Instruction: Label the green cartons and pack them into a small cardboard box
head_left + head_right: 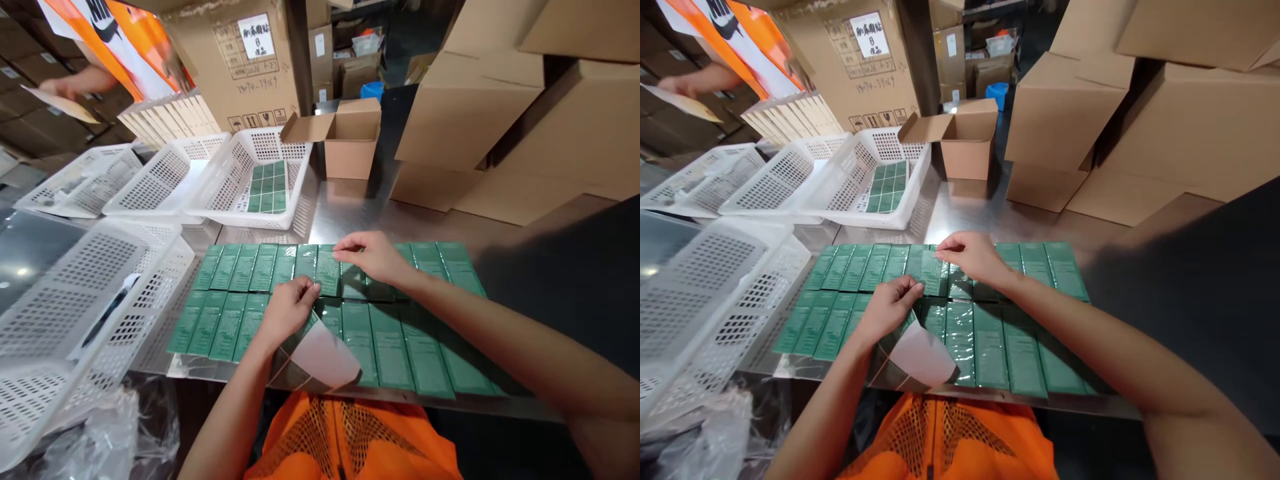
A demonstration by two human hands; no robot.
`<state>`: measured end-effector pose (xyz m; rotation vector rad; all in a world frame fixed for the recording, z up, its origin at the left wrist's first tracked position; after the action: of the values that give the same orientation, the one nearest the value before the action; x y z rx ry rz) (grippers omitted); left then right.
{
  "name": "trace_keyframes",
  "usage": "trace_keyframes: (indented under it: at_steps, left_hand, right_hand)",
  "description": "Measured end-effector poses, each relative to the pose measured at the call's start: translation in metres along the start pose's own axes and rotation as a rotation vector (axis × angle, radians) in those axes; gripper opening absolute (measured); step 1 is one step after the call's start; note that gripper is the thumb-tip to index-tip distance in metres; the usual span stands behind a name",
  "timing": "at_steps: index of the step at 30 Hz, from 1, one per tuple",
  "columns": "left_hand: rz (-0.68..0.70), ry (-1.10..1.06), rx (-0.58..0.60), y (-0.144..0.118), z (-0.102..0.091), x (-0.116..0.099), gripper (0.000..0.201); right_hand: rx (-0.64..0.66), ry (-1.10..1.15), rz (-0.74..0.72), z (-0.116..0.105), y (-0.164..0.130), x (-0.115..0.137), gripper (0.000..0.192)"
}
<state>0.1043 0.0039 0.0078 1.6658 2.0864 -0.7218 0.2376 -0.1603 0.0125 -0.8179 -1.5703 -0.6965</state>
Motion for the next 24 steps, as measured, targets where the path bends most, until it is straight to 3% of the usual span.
trace_keyframes:
  at_steps: [8,24]
  left_hand:
    - [-0.099,0.13,0.073,0.018,0.015,-0.001,0.032]
    - [-0.155,0.224,0.141,0.03,0.015,-0.007,0.033]
  right_hand:
    - [-0.07,-0.076,0.031,0.005,0.011,-0.041,0.037]
    - [-0.063,-0.209,0.001,0.012,0.008,-0.04,0.035]
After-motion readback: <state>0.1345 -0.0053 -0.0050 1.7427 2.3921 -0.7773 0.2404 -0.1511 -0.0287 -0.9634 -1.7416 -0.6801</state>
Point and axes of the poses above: each hand's wrist, its own y-axis towards the middle knuckle, its own z-axis out of the palm, x = y × z, the point moved 1 cm from there along y, towards the middle knuckle, and after that the axes turned 11 degrees about y, right-handed, at the moved point
